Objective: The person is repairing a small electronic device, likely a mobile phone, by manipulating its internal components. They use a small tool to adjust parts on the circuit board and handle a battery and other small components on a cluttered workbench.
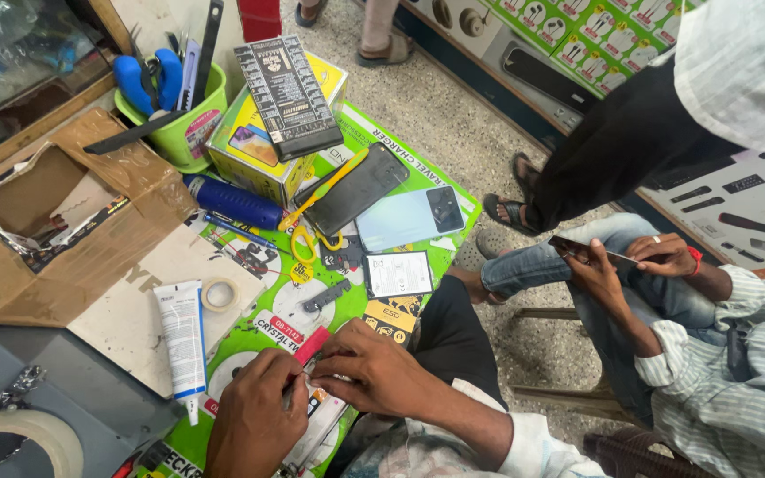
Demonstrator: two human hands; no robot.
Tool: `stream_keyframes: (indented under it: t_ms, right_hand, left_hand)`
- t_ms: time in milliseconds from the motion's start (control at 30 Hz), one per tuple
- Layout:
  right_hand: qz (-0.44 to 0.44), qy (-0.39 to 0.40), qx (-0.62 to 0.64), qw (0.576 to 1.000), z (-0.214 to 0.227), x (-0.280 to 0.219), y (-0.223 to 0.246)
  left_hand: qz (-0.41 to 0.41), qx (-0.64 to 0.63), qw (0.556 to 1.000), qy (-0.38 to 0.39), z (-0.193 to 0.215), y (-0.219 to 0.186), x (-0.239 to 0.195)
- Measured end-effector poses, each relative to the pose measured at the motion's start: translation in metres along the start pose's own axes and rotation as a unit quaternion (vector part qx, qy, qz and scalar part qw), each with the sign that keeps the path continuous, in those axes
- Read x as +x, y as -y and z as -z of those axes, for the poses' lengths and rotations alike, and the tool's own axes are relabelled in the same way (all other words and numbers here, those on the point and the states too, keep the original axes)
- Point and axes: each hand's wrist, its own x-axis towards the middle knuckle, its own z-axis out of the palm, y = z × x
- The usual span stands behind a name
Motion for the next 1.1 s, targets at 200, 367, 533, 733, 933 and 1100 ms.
stream_keyframes:
  t_ms: [200, 367, 533, 733, 933, 1100]
  right_hand:
    - [-0.014, -0.001, 0.023, 1.0, 0.002, -0.003, -0.001]
    - [-0.065, -0.02, 0.065, 0.996, 0.002, -0.006, -0.006]
    - [-0.087, -0.021, 0.06, 0.994, 0.003, -0.008, -0.013]
    - [-0.074, -0.026, 0.056, 0.995, 0.002, -0.009, -0.015]
    - [-0.089, -0.017, 0.071, 0.993, 0.004, -0.006, -0.014]
    - [-0.095, -0.018, 0.05, 0.994, -0.003, -0.009, -0.017]
  left_hand:
    - [0.004, 0.01, 1.0, -0.003, 0.002, -0.005, -0.001]
    - [-0.037, 0.016, 0.999, -0.029, -0.003, 0.0, -0.001]
    - [-0.035, 0.018, 0.999, -0.027, -0.004, 0.0, -0.003]
    - [-0.03, 0.011, 0.999, -0.017, -0.002, -0.003, -0.002]
    - [-0.05, 0.019, 0.998, -0.039, 0.003, -0.011, 0.002]
    - [-0.076, 0.023, 0.996, -0.042, 0.008, -0.008, -0.008]
